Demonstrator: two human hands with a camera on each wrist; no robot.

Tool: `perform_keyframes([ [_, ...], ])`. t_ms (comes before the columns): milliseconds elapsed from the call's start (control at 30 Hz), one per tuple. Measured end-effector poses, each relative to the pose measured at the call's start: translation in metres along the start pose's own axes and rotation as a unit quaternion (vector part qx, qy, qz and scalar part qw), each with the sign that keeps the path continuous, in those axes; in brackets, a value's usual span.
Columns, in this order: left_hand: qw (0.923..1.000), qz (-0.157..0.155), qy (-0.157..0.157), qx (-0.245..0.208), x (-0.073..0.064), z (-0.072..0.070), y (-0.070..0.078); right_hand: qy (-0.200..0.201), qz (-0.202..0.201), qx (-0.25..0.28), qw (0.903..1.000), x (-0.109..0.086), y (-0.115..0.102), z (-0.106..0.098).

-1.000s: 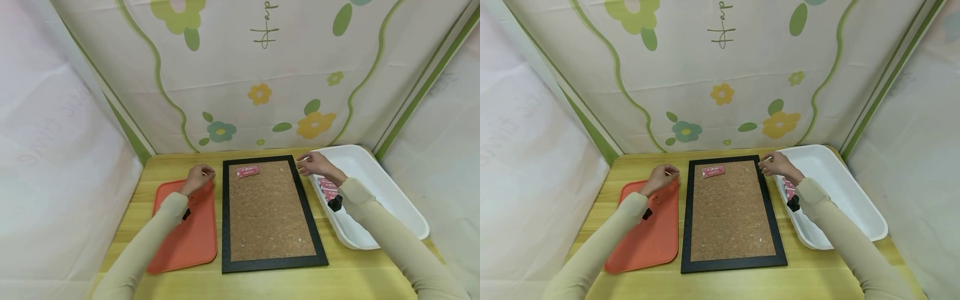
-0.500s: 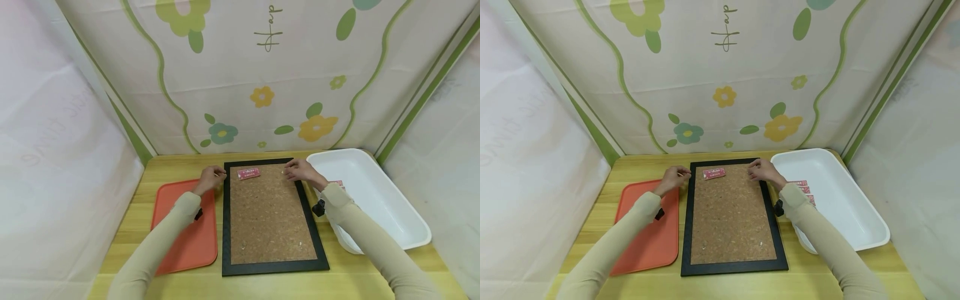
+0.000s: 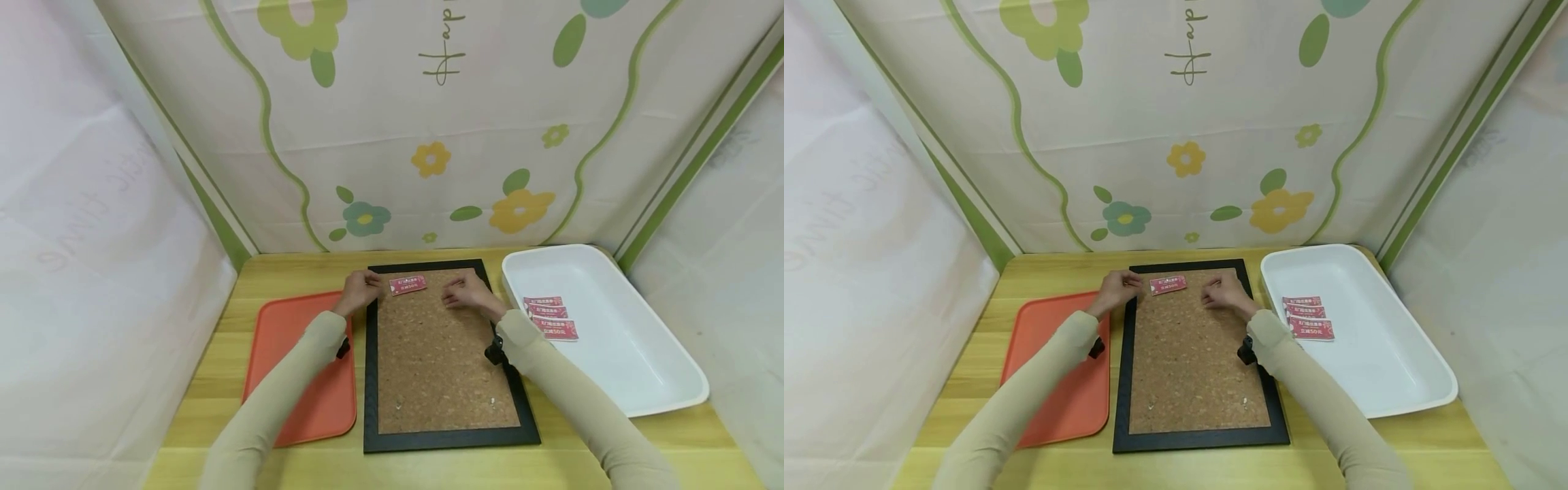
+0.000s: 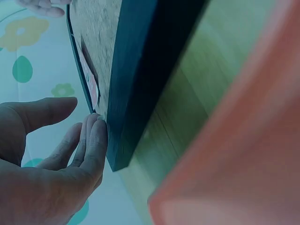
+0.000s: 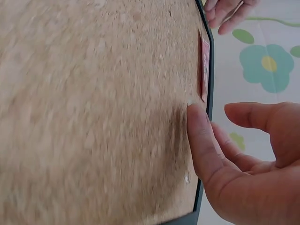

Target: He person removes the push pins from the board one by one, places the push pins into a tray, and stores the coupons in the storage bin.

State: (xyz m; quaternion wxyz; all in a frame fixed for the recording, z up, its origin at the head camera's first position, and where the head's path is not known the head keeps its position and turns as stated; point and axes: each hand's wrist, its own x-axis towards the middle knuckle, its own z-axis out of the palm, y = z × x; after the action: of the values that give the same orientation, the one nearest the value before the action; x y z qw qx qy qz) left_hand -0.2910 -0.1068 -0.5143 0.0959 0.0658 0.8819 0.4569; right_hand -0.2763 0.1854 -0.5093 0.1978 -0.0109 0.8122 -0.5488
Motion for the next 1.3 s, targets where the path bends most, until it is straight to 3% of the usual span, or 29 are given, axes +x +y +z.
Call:
perform_keyframes([
  [233, 0.9997, -0.006, -0.005, -0.021, 0.005, 0.015, 0.009, 0.009, 0.023, 0.011, 0.9996, 0.013, 0.003, 0.011],
  [500, 0.9969, -0.033, -0.005, -0.071, 0.011, 0.029, 0.012, 0.044, 0.03, 0.022, 0.9983, 0.022, 0.005, 0.02],
  [1000, 0.9919, -0.054, 0.003, -0.114, 0.02, 0.038, 0.016, 0.088, 0.035, 0.042, 0.9946, 0.035, -0.006, 0.036],
  [1300, 0.9935, -0.046, -0.008, -0.104, 0.025, 0.039, 0.02, 0.096, 0.048, 0.055, 0.9927, 0.04, -0.007, 0.038],
])
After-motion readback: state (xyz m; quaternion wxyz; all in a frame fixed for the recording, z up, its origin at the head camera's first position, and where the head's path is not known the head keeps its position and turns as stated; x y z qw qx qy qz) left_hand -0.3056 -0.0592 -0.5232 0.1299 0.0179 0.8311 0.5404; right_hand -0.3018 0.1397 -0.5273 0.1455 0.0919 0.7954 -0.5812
